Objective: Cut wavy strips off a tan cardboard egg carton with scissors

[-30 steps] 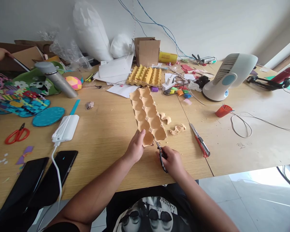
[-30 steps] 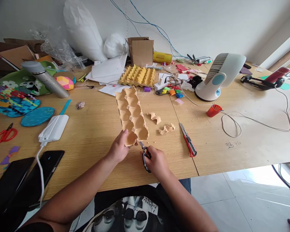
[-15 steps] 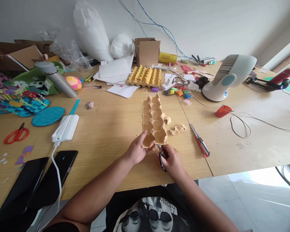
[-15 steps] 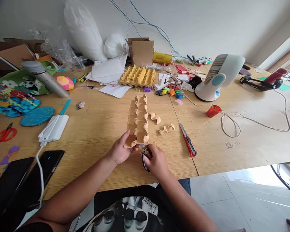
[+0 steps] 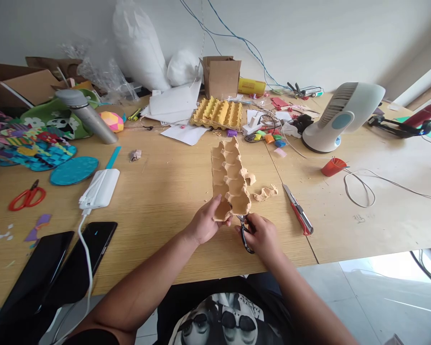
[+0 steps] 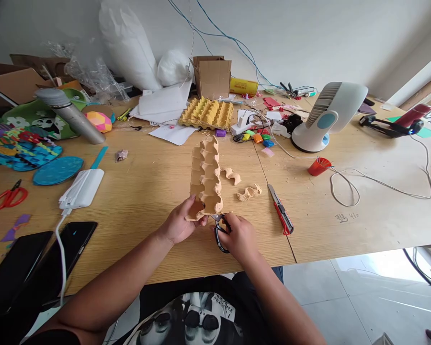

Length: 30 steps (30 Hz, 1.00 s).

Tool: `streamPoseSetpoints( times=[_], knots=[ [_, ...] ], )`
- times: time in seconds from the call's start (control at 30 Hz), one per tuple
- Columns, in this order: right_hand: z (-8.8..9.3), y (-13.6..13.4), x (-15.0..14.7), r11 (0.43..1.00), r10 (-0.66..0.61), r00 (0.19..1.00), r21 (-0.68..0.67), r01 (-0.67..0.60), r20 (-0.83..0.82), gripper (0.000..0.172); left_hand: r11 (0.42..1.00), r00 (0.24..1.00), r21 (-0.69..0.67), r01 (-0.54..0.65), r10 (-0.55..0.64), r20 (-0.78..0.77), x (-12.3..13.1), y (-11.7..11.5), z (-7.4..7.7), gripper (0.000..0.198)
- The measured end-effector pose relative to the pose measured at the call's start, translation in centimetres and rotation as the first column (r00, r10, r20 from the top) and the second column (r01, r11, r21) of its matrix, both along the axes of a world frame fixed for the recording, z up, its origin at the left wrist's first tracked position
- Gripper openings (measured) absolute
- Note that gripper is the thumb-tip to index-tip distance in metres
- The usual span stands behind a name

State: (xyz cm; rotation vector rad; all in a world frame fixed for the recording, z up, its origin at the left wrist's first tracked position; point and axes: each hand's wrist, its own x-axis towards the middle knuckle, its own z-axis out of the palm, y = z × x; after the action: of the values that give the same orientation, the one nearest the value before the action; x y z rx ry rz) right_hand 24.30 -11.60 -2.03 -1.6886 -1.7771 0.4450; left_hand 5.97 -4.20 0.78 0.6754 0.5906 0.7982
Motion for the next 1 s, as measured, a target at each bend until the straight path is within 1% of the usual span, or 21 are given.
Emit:
streamPoseSetpoints(
  times=[0.13, 0.23, 0.43, 0.57, 0.8, 1.0],
  knots=[
    [-0.38, 0.08, -0.09, 1.0, -0.009, 1.0, 0.001, 0.009, 0.006, 0.029, 1.0, 1.0, 0.012, -0.014, 0.014, -0.027, 0.09, 0.02, -0.19, 0.039],
    [-0.37, 0.16, 0.1, 1.0, -0.01, 1.0, 0.008, 0.01, 0.029, 0.031, 0.999, 0.998, 0.047, -0.02, 0.022, -0.057, 0.07, 0.07, -0.4, 0.04],
    [-0.37, 0.23, 0.17, 0.999, 0.002, 0.998, 0.042, -0.005, 0.061, 0.032, 0.995, 0.996, 0.098, -0.013, 0.021, -0.091, -0.06, 0.13, -0.8, 0.043],
    [-0.68, 0.17, -0.13, 0.997, 0.009, 0.997, 0.076, -0.014, 0.07, 0.034, 0.996, 0.996, 0.088, -0.028, 0.036, -0.085, 0.03, 0.08, -0.78, 0.041],
    [-1.07, 0.06, -0.28, 0.994, 0.014, 0.999, 0.105, -0.019, 0.052, 0.036, 0.998, 0.998, 0.052, -0.021, 0.023, -0.052, 0.2, 0.08, -0.49, 0.043],
    [-1.07, 0.18, -0.13, 0.99, -0.006, 0.999, 0.141, 0.0, 0.04, 0.028, 1.0, 0.999, 0.02, -0.018, 0.018, -0.028, -0.07, 0.1, -0.75, 0.042]
  ],
)
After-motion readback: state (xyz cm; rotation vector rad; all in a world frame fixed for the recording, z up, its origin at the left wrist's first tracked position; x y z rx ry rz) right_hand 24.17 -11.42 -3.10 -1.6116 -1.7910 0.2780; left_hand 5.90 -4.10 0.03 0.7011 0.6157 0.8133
